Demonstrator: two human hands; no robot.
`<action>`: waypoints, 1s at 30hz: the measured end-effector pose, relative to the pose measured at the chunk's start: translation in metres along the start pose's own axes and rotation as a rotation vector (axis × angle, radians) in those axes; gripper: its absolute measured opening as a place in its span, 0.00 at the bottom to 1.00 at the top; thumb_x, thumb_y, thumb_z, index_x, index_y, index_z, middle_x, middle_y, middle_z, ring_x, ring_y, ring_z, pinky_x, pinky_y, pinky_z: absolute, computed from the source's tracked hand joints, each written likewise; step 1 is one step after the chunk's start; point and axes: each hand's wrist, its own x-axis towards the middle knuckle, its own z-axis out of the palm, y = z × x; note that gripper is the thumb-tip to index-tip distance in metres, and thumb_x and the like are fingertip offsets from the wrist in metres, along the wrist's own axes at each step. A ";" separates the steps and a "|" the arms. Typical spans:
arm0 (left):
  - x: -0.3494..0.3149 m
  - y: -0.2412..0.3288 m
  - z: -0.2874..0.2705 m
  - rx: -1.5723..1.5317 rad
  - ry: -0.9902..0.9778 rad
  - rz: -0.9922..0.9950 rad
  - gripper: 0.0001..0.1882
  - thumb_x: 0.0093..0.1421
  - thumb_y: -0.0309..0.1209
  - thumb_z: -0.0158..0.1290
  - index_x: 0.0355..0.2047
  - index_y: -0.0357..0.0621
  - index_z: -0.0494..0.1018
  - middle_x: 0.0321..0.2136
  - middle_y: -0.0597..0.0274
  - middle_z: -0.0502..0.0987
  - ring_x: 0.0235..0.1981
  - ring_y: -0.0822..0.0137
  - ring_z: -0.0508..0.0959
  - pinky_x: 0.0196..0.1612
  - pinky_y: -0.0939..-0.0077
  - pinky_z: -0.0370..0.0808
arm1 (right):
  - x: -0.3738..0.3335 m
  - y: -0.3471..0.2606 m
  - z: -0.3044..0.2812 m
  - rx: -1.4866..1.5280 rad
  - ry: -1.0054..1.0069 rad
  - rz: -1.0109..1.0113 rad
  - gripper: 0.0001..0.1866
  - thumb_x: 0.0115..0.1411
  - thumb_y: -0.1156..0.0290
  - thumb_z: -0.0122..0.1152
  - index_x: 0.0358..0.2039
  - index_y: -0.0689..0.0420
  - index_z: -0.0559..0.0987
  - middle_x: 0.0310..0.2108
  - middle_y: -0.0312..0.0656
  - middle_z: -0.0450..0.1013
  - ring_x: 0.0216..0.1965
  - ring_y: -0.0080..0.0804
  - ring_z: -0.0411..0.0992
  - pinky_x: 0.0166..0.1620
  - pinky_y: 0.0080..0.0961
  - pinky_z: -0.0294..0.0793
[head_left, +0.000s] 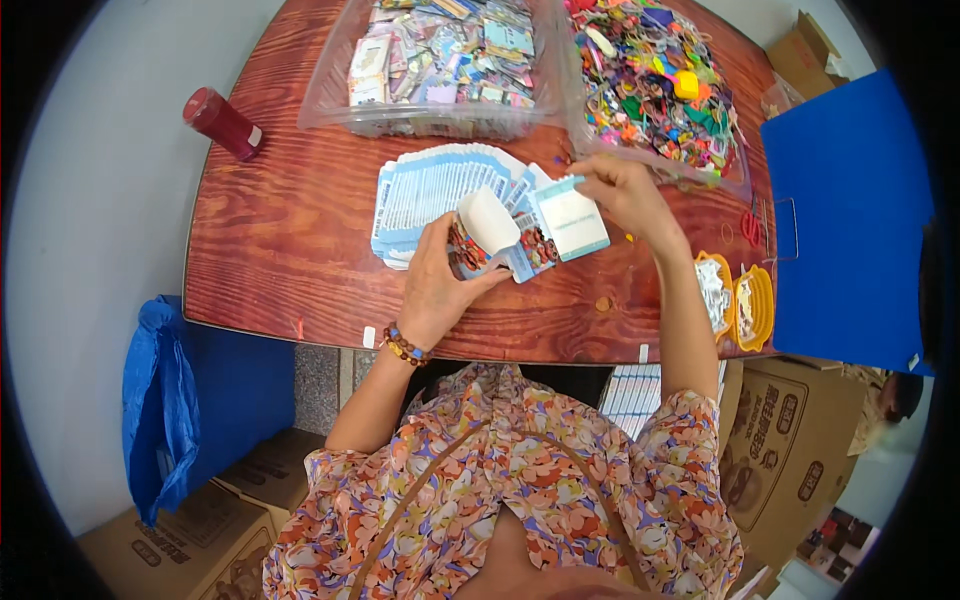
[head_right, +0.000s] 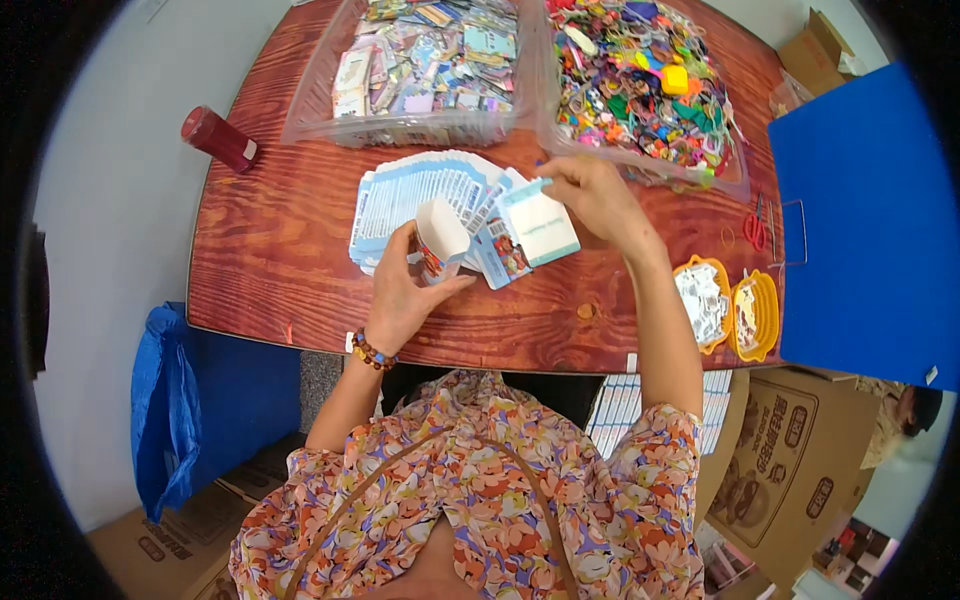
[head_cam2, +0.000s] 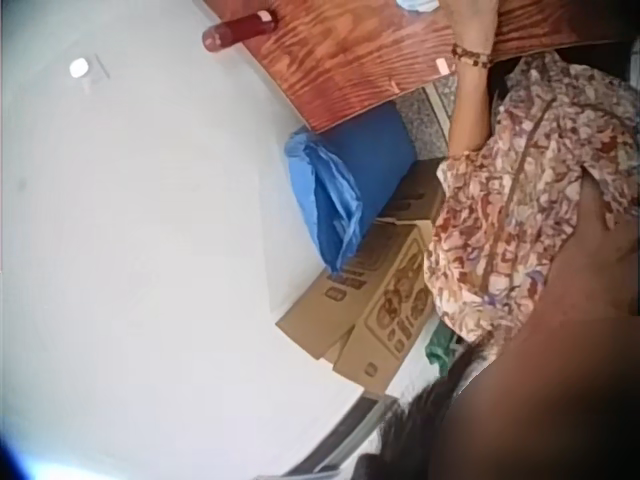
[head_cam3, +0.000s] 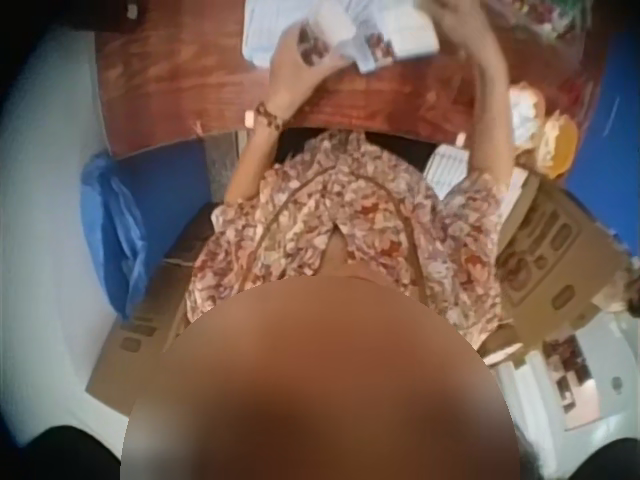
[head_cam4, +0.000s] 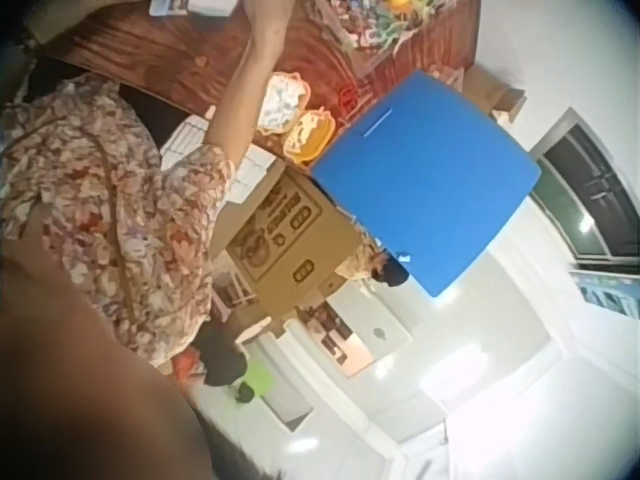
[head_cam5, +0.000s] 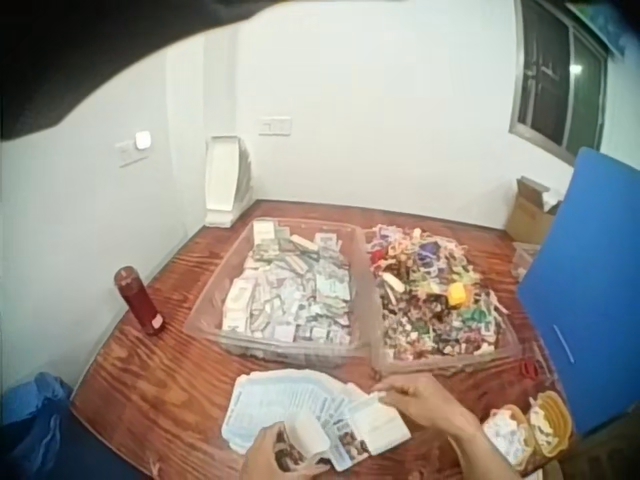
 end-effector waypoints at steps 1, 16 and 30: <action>0.001 0.000 0.001 -0.008 -0.018 -0.003 0.45 0.43 0.40 0.73 0.56 0.31 0.64 0.47 0.45 0.72 0.48 0.48 0.75 0.50 0.61 0.74 | -0.016 0.009 -0.002 -0.109 0.055 0.046 0.11 0.63 0.74 0.60 0.44 0.62 0.81 0.28 0.31 0.77 0.27 0.16 0.71 0.32 0.18 0.71; 0.001 0.015 0.052 0.179 -0.126 0.201 0.44 0.40 0.38 0.74 0.55 0.37 0.65 0.41 0.47 0.72 0.43 0.47 0.74 0.46 0.57 0.74 | -0.137 0.021 -0.027 -0.146 0.561 0.407 0.15 0.64 0.76 0.58 0.51 0.63 0.77 0.28 0.35 0.76 0.25 0.15 0.71 0.25 0.14 0.70; 0.002 0.033 0.072 0.232 -0.170 0.245 0.47 0.41 0.35 0.74 0.59 0.36 0.62 0.42 0.46 0.71 0.45 0.46 0.73 0.47 0.57 0.74 | -0.133 -0.020 0.057 0.147 0.794 -0.046 0.08 0.63 0.81 0.61 0.43 0.66 0.79 0.35 0.36 0.78 0.32 0.15 0.74 0.37 0.12 0.73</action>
